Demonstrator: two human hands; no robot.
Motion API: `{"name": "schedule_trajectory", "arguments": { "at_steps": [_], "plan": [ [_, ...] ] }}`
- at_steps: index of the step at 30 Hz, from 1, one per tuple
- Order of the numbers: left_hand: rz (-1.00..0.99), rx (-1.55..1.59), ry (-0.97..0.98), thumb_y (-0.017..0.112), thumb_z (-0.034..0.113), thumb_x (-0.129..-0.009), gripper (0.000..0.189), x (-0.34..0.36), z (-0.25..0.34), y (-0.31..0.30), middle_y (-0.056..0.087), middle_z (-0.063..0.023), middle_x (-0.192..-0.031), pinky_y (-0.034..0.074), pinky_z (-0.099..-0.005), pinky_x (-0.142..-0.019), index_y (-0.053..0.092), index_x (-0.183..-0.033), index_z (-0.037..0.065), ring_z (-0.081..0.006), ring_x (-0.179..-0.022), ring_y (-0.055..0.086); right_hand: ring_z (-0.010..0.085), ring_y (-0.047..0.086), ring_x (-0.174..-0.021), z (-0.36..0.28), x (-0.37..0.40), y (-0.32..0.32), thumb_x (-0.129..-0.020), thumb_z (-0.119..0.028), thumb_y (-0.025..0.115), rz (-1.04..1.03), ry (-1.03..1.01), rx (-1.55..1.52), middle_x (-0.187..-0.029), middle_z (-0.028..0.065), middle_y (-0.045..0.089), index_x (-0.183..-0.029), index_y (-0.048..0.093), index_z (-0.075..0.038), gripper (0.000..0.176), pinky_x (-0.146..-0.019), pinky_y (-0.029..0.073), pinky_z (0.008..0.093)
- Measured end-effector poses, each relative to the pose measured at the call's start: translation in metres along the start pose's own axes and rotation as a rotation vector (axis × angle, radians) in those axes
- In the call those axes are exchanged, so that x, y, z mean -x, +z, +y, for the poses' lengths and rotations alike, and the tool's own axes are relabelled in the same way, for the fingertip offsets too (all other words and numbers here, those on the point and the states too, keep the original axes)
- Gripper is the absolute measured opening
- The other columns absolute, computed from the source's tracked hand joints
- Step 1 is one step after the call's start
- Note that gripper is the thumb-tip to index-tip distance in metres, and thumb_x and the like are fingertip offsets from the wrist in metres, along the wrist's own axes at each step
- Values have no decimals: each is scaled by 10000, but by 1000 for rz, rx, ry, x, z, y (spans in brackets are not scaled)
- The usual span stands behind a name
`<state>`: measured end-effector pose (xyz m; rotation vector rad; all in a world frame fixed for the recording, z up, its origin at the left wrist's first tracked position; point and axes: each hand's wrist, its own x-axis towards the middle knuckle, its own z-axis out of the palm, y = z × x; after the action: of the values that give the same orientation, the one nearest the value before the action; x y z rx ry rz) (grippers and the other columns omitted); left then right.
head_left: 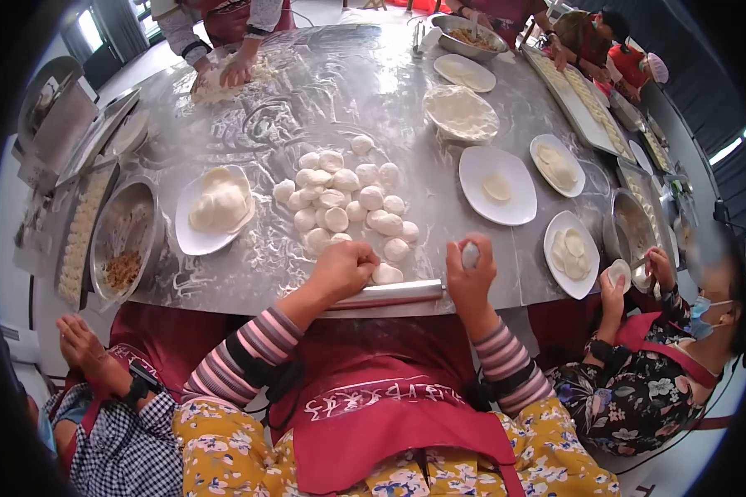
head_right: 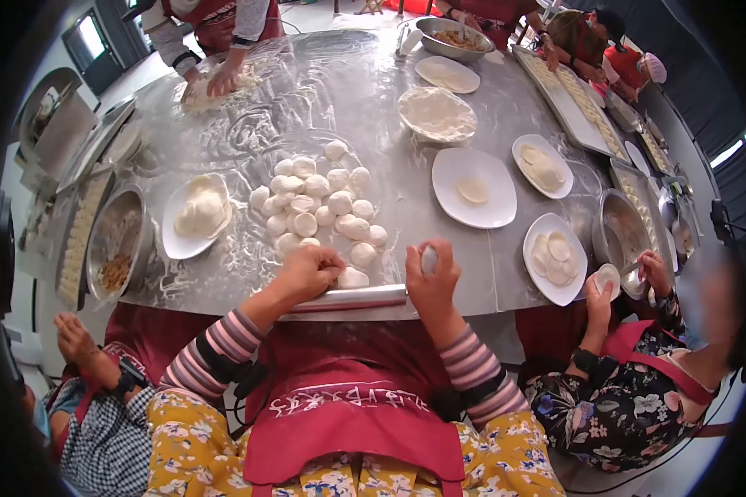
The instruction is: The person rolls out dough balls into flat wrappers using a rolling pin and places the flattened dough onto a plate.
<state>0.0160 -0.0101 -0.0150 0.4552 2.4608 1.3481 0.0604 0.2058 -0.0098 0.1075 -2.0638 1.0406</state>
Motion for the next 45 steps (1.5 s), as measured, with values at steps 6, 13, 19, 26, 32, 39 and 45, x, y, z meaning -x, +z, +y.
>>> {"name": "schedule_trajectory", "arguments": {
  "at_steps": [6,13,19,26,32,39,45],
  "plan": [
    [31,-195,146,612,141,-728,101,-17,18,1,649,-138,-739,489,-406,-654,653,-752,51,-319,-729,631,301,563,-574,17,-30,30,-765,11,651,-31,-58,-36,-714,120,542,-895,481,-47,222,-528,439,342],
    [72,-191,99,638,163,-714,96,-15,0,3,647,-139,-729,495,-405,-653,654,-730,70,-313,-716,634,279,570,-581,4,1,-2,-750,20,667,-22,-38,22,-729,116,539,-921,480,-46,262,-530,451,341],
    [-45,-157,72,642,173,-733,140,-5,14,-6,652,-159,-752,494,-404,-661,659,-772,40,-318,-731,637,304,578,-590,12,-17,21,-749,14,670,16,-32,32,-711,126,541,-909,483,-50,254,-535,452,352],
    [-139,-160,85,653,153,-722,143,-22,14,-7,649,-167,-738,492,-396,-658,650,-761,16,-314,-728,639,326,583,-602,12,-13,16,-759,3,665,-27,-23,40,-706,131,544,-892,488,-50,228,-535,448,358],
    [-173,-83,52,648,137,-709,145,-7,3,-16,642,-180,-747,486,-400,-654,632,-773,9,-323,-720,632,328,586,-577,2,8,0,-763,-13,677,5,26,48,-666,128,558,-885,489,-52,228,-502,444,358],
    [-109,-218,132,635,144,-752,133,-23,10,-6,637,-185,-774,483,-407,-660,632,-803,21,-345,-749,624,345,595,-594,25,-18,28,-758,-26,687,-85,80,-41,-688,129,574,-900,491,-61,244,-511,450,373],
    [-209,-32,53,619,137,-796,158,-8,-6,-15,626,-167,-765,471,-357,-653,600,-836,-14,-274,-709,617,336,582,-597,13,29,-10,-762,-11,676,-67,167,-117,-719,130,554,-880,491,-52,222,-521,448,363]
  ]
}}
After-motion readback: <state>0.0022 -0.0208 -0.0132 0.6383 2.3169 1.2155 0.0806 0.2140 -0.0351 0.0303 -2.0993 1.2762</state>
